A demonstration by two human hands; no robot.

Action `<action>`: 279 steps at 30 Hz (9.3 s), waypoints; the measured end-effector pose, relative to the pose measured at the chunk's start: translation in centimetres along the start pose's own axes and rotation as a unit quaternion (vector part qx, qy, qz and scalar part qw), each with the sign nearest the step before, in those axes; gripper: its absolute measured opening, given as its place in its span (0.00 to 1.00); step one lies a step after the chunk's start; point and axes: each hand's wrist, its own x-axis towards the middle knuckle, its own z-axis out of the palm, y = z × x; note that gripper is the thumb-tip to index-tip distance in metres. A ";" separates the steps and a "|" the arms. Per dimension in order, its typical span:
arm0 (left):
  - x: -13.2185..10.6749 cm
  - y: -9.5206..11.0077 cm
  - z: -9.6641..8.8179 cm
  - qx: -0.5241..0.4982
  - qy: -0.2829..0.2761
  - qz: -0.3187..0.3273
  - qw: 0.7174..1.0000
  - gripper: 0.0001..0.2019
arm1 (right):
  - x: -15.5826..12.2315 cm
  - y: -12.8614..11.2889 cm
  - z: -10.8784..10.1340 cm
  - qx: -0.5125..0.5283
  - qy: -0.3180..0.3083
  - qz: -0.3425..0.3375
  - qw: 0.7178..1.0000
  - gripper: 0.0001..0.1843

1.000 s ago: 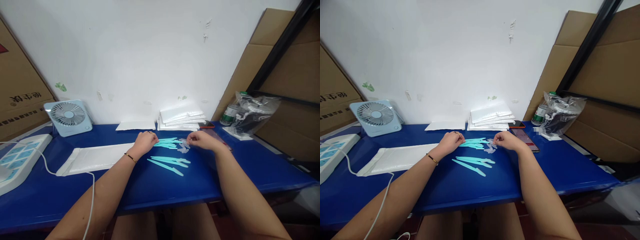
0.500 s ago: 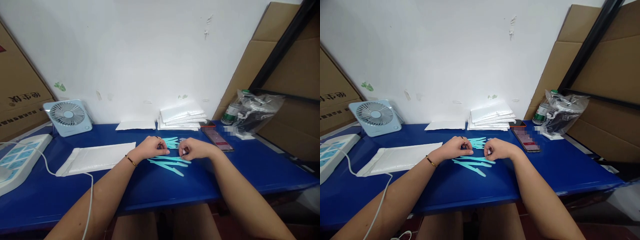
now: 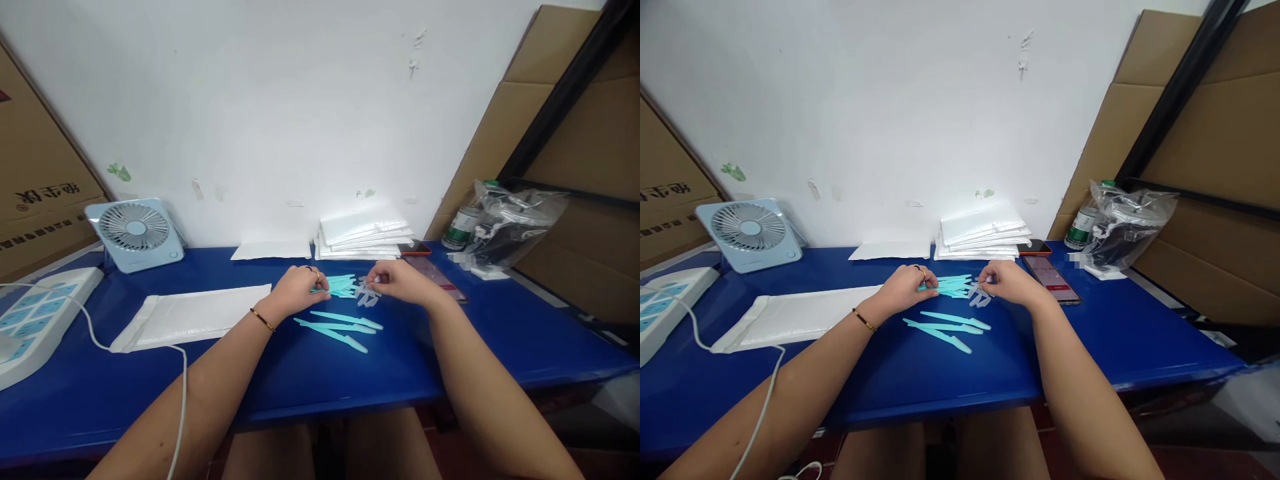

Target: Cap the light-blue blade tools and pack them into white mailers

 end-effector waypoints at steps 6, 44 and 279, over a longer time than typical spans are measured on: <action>-0.7 2.1 0.2 -0.021 -0.096 0.068 0.993 0.07 | 0.1 0.2 0.4 0.014 -0.029 -0.003 0.999 0.09; 0.2 1.4 0.3 0.019 0.009 -0.035 0.999 0.11 | 0.2 -0.1 0.1 0.056 -0.089 -0.002 0.994 0.17; -0.2 0.5 0.9 -0.039 0.003 -0.029 0.999 0.06 | 0.5 -1.0 2.0 0.159 -0.110 -0.036 0.981 0.09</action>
